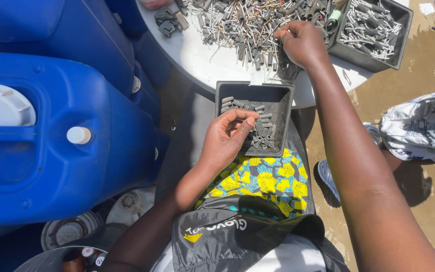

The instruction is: Assembling small metal clips with plastic pins and placing them into a tray.

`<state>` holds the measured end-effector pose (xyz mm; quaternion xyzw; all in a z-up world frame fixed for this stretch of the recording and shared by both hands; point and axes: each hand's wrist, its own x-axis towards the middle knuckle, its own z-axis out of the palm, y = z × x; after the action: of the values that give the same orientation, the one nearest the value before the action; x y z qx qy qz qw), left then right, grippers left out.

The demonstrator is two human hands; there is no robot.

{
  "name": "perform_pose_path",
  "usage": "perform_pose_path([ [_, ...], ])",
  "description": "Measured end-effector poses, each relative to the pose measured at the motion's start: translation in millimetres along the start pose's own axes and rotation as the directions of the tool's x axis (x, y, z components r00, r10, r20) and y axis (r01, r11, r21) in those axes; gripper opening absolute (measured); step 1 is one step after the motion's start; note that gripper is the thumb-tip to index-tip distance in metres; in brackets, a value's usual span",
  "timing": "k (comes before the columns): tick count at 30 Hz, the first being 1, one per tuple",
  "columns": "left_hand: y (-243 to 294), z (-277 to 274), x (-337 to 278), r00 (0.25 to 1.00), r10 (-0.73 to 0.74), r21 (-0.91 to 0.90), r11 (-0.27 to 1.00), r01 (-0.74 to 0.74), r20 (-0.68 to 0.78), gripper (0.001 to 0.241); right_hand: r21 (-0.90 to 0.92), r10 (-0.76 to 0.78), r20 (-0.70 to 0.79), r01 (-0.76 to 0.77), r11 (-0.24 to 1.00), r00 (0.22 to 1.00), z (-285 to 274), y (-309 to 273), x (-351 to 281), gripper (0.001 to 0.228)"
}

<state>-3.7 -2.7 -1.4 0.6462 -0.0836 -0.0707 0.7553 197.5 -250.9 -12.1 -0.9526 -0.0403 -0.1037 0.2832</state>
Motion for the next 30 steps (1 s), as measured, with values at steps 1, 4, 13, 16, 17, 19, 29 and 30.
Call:
perform_pose_path([
  [1,0.7,0.2,-0.2,1.000,0.000,0.000,1.000,0.000,0.003,0.017,-0.001,0.002,-0.002,-0.002,1.000,1.000,3.5,0.5,1.1,0.022],
  [4,2.9,-1.3,-0.6,1.000,0.008,0.016,1.000,-0.008,-0.005,0.016,-0.240,-0.114,-0.064,0.096,0.966,0.991,13.8,1.5,6.8,0.005],
  [13,7.8,-2.2,-2.6,1.000,0.030,0.052,0.998,-0.030,-0.008,0.015,-0.333,-0.183,-0.087,0.144,0.932,0.979,22.1,4.7,12.7,0.010],
  [16,8.7,-2.3,-2.7,1.000,0.022,0.039,0.999,-0.022,-0.010,0.014,-0.177,-0.108,-0.085,0.092,0.980,0.990,10.5,2.1,11.3,0.001],
  [17,8.7,-2.8,-3.5,1.000,0.021,0.039,0.999,-0.021,-0.008,0.015,-0.049,0.014,-0.052,-0.016,0.999,0.999,6.1,-0.1,9.0,0.003],
  [19,7.7,-3.2,-5.2,1.000,0.024,0.040,0.999,-0.024,-0.004,0.016,0.076,0.129,-0.006,-0.128,0.989,0.992,0.2,-2.1,6.5,0.006],
  [29,10.3,0.5,-6.4,1.000,0.020,0.015,1.000,-0.020,0.010,0.016,0.267,0.263,0.076,-0.274,0.924,0.962,-9.9,4.9,10.1,0.011],
  [30,10.2,-0.3,-7.1,1.000,0.016,0.004,1.000,-0.016,0.017,0.017,0.239,0.227,0.059,-0.234,0.942,0.972,-9.1,7.3,9.7,0.014],
])
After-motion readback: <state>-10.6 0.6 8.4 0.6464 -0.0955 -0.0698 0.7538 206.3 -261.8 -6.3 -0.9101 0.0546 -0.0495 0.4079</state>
